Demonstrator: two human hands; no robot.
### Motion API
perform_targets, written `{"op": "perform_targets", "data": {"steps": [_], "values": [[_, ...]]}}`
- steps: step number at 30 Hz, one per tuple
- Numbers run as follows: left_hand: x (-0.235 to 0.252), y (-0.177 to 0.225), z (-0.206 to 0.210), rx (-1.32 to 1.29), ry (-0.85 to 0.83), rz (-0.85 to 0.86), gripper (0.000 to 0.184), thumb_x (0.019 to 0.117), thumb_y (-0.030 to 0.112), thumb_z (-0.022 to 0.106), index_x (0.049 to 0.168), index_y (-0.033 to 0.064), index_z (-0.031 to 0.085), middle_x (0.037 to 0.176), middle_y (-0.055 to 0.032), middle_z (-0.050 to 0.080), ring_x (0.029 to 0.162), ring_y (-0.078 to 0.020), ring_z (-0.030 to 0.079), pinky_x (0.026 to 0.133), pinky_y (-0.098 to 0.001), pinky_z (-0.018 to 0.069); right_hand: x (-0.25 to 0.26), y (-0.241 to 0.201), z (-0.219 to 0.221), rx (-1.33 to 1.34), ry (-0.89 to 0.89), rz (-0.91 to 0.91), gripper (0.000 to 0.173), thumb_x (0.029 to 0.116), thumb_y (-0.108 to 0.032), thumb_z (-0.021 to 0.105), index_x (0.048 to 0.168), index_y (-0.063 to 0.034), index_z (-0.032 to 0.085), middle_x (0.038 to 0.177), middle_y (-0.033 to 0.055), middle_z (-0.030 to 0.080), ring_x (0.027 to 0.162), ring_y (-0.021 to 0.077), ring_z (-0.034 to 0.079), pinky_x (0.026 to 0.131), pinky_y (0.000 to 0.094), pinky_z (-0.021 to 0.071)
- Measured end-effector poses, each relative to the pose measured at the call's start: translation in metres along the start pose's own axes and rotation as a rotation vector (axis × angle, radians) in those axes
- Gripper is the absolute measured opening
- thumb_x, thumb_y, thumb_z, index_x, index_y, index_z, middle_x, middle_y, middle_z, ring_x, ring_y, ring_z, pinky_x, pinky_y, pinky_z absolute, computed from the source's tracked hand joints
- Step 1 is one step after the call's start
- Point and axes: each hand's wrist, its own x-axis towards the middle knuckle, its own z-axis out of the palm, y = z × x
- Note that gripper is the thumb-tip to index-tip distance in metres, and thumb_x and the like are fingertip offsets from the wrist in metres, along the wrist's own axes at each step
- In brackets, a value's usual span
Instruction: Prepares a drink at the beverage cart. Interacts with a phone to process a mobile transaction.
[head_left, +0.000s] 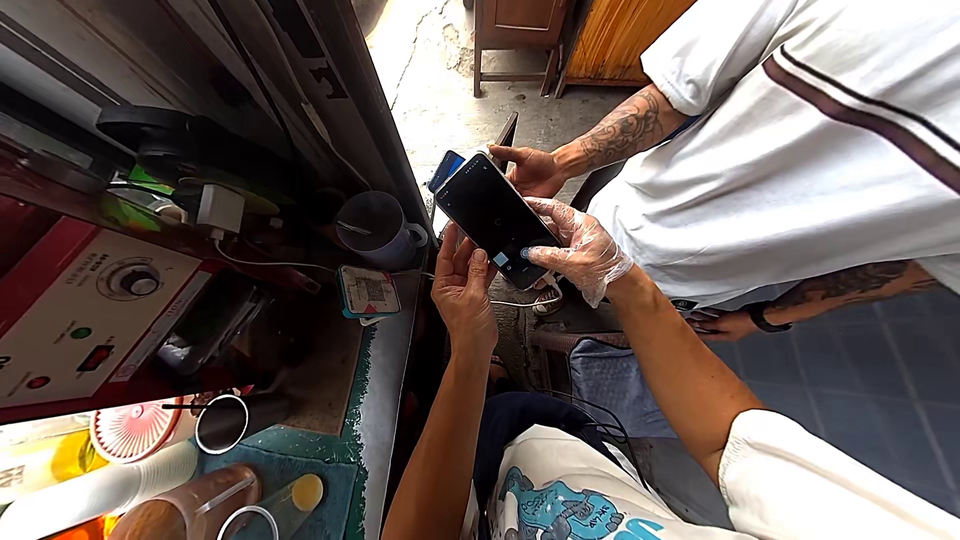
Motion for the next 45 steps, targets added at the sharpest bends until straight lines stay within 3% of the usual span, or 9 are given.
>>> {"op": "perform_targets", "data": {"steps": [7, 12, 20, 25, 30, 36, 39, 42, 45], "values": [[-0.0007, -0.0002, 0.0003, -0.012, 0.021, -0.004, 0.054, 0.1016, -0.002, 0.056, 0.152, 0.0157, 0.048, 0.133, -0.0101, 0.065, 0.114, -0.0230, 0.068, 0.098, -0.0427, 0.0568, 0.0012, 0.0002, 0.0007, -0.040, 0.017, 0.010, 0.063, 0.0874, 0.008, 0.063, 0.147, -0.0093, 0.051, 0.113, 0.0093, 0.073, 0.084, 0.0156, 0.074, 0.061, 0.0286, 0.0634], [-0.0004, -0.0008, 0.0005, -0.018, 0.024, 0.001, 0.054, 0.1016, -0.002, 0.056, 0.152, 0.0152, 0.048, 0.133, -0.0107, 0.065, 0.114, -0.0234, 0.068, 0.097, -0.0426, 0.0570, 0.0021, 0.0009, 0.0015, -0.038, 0.024, -0.005, 0.064, 0.0863, 0.008, 0.066, 0.146, -0.0083, 0.052, 0.116, 0.0083, 0.072, 0.092, 0.0139, 0.074, 0.071, 0.0271, 0.0638], [-0.0013, -0.0013, 0.0012, -0.017, 0.028, -0.005, 0.053, 0.1021, -0.002, 0.055, 0.152, 0.0153, 0.047, 0.132, -0.0112, 0.065, 0.114, -0.0241, 0.068, 0.098, -0.0433, 0.0570, 0.0013, 0.0027, 0.0005, -0.052, 0.029, -0.007, 0.063, 0.0867, 0.005, 0.065, 0.146, -0.0086, 0.051, 0.110, 0.0082, 0.074, 0.084, 0.0141, 0.075, 0.064, 0.0275, 0.0637], [-0.0022, -0.0012, 0.0015, -0.016, 0.026, -0.005, 0.053, 0.1021, -0.002, 0.055, 0.152, 0.0149, 0.048, 0.133, -0.0118, 0.065, 0.114, -0.0247, 0.068, 0.098, -0.0436, 0.0569, 0.0011, 0.0024, 0.0005, -0.054, 0.034, 0.008, 0.063, 0.0872, 0.005, 0.065, 0.147, -0.0093, 0.051, 0.112, 0.0084, 0.074, 0.087, 0.0143, 0.075, 0.067, 0.0278, 0.0639], [-0.0033, -0.0017, 0.0015, -0.024, 0.029, -0.004, 0.053, 0.1020, -0.002, 0.055, 0.152, 0.0149, 0.048, 0.133, -0.0119, 0.065, 0.114, -0.0245, 0.068, 0.098, -0.0435, 0.0569, 0.0002, 0.0020, 0.0002, -0.049, 0.034, 0.015, 0.063, 0.0869, 0.005, 0.066, 0.146, -0.0097, 0.051, 0.111, 0.0092, 0.074, 0.085, 0.0156, 0.075, 0.063, 0.0288, 0.0639], [-0.0049, -0.0017, 0.0022, -0.020, 0.033, -0.009, 0.052, 0.1021, -0.002, 0.055, 0.152, 0.0142, 0.048, 0.134, -0.0120, 0.064, 0.116, -0.0247, 0.067, 0.099, -0.0435, 0.0564, -0.0002, 0.0030, -0.0005, -0.046, 0.030, 0.005, 0.062, 0.0876, 0.004, 0.065, 0.146, -0.0084, 0.051, 0.112, 0.0088, 0.074, 0.087, 0.0151, 0.074, 0.065, 0.0285, 0.0637], [-0.0056, -0.0024, 0.0021, -0.025, 0.034, -0.008, 0.052, 0.1020, -0.002, 0.055, 0.151, 0.0145, 0.048, 0.134, -0.0118, 0.064, 0.115, -0.0250, 0.068, 0.098, -0.0437, 0.0567, -0.0009, 0.0034, -0.0015, -0.039, 0.022, -0.012, 0.061, 0.0883, 0.003, 0.064, 0.147, -0.0077, 0.051, 0.114, 0.0068, 0.073, 0.092, 0.0123, 0.073, 0.074, 0.0272, 0.0632], [-0.0064, -0.0025, 0.0026, -0.016, 0.035, -0.009, 0.052, 0.1018, -0.001, 0.056, 0.150, 0.0147, 0.050, 0.134, -0.0118, 0.065, 0.115, -0.0250, 0.068, 0.097, -0.0436, 0.0569, -0.0016, 0.0046, -0.0028, -0.031, 0.025, -0.018, 0.058, 0.0902, 0.001, 0.063, 0.146, -0.0081, 0.051, 0.111, 0.0068, 0.073, 0.088, 0.0124, 0.073, 0.068, 0.0275, 0.0635], [-0.0068, -0.0031, 0.0028, -0.013, 0.031, -0.004, 0.051, 0.1020, -0.001, 0.056, 0.150, 0.0145, 0.050, 0.134, -0.0121, 0.065, 0.115, -0.0253, 0.068, 0.097, -0.0440, 0.0573, -0.0020, 0.0049, -0.0041, -0.019, 0.015, -0.018, 0.058, 0.0903, 0.000, 0.062, 0.147, -0.0081, 0.051, 0.112, 0.0064, 0.073, 0.090, 0.0121, 0.073, 0.070, 0.0275, 0.0631]]}}
